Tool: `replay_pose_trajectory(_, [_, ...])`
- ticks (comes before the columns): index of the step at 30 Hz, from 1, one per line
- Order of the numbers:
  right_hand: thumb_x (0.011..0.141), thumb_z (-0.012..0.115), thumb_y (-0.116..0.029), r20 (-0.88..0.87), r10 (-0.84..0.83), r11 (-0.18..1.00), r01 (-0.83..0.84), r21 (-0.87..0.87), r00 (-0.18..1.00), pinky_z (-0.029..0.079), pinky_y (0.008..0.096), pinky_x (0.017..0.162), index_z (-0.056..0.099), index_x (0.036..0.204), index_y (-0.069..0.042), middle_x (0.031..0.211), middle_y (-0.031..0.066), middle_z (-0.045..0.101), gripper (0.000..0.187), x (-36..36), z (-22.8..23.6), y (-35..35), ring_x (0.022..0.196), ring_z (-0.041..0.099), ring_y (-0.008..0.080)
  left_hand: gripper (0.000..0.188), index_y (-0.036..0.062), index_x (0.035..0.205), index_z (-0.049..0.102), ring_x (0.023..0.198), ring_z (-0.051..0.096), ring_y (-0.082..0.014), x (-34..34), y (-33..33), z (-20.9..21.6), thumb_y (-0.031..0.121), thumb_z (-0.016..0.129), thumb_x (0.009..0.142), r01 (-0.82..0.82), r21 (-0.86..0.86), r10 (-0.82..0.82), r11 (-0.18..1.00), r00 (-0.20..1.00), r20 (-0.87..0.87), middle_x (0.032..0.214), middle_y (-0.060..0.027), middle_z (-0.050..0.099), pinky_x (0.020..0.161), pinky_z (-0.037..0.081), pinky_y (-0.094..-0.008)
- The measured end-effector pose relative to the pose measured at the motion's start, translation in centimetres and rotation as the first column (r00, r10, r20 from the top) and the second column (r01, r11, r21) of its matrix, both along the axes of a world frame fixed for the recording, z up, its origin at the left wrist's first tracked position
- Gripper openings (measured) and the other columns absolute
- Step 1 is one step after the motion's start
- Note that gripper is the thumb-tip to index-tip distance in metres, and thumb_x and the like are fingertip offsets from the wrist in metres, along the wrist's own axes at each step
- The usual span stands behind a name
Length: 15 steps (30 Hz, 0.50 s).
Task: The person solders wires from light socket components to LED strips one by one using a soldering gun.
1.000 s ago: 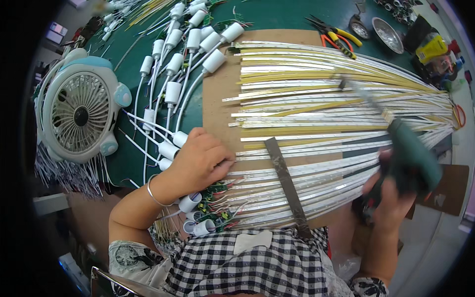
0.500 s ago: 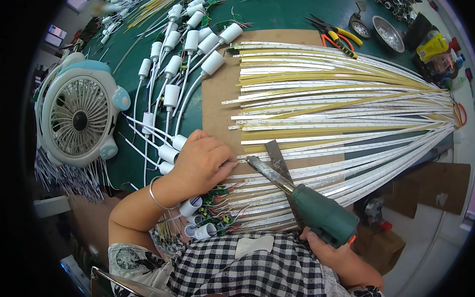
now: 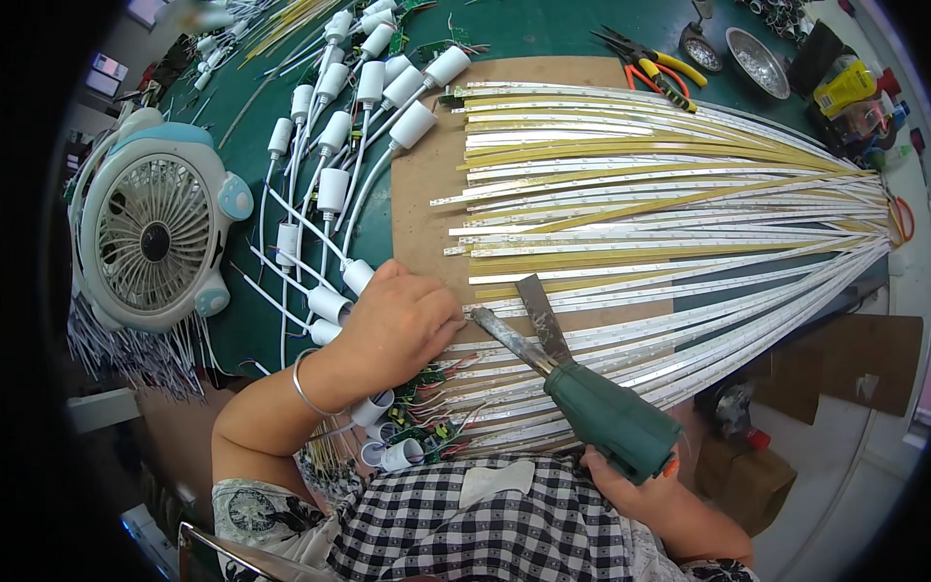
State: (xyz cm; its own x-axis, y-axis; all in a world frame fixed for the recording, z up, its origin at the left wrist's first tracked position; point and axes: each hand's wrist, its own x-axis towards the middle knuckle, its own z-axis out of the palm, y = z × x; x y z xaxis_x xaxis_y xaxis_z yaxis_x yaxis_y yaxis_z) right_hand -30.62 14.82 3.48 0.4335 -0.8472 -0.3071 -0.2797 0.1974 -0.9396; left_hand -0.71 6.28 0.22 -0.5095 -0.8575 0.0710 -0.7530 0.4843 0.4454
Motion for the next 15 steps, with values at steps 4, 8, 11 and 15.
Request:
replay_pose_trajectory(4, [0.086, 0.055, 0.000, -0.014, -0.006, 1.000, 0.006, -0.017, 1.000, 0.051, 0.0323, 0.071, 0.047, 0.120, 0.004, 0.107, 0.0122, 0.057, 0.036, 0.0, -0.1, 0.2, 0.077, 0.061, 0.0191, 0.009, 0.0098, 0.075, 0.059, 0.072, 0.055, -0.0234, 0.0, 0.0, 0.0, 0.011, 0.068, 0.074, 0.008, -0.015, -0.008, 1.000, 1.000, -0.007, 0.072, -0.0037, 0.057, 0.070, 0.037, -0.0357])
replay_pose_trajectory(8, [0.081, 0.060, -0.002, -0.041, -0.107, 0.994, 0.106, -0.020, 0.993, 0.050, 0.0293, 0.065, 0.055, 0.108, 0.004, 0.092, 0.0107, 0.061, 0.027, 0.9, -0.1, 0.1, 0.071, 0.062, 0.0175, 0.009, 0.0097, 0.074, 0.059, 0.071, 0.055, -0.0232, -0.1, 0.0, 0.0, 0.012, 0.068, 0.074, 0.004, -0.023, -0.004, 1.000, 1.000, -0.008, 0.072, -0.0037, 0.057, 0.070, 0.037, -0.0356])
replay_pose_trajectory(11, [0.076, 0.065, -0.002, -0.056, -0.186, 0.982, 0.185, -0.030, 0.981, 0.050, 0.0268, 0.061, 0.063, 0.094, 0.003, 0.081, 0.0091, 0.063, 0.019, 1.2, 0.1, 0.0, 0.067, 0.063, 0.0166, 0.009, 0.0096, 0.074, 0.059, 0.071, 0.055, -0.0232, -0.1, 0.0, 0.0, 0.012, 0.067, 0.074, 0.009, -0.023, -0.009, 1.000, 1.000, -0.013, 0.071, -0.0035, 0.056, 0.070, 0.037, -0.0355])
replay_pose_trajectory(15, [0.078, 0.065, -0.002, -0.089, -0.135, 0.991, 0.134, -0.021, 0.987, 0.050, 0.0279, 0.065, 0.062, 0.099, 0.003, 0.086, 0.0097, 0.063, 0.022, 0.5, 0.2, 0.2, 0.072, 0.062, 0.0172, 0.009, 0.0096, 0.074, 0.058, 0.071, 0.055, -0.0232, 0.0, -0.1, 0.0, 0.011, 0.067, 0.074, 0.011, -0.027, -0.012, 1.000, 1.000, -0.018, 0.071, -0.0034, 0.056, 0.070, 0.037, -0.0354])
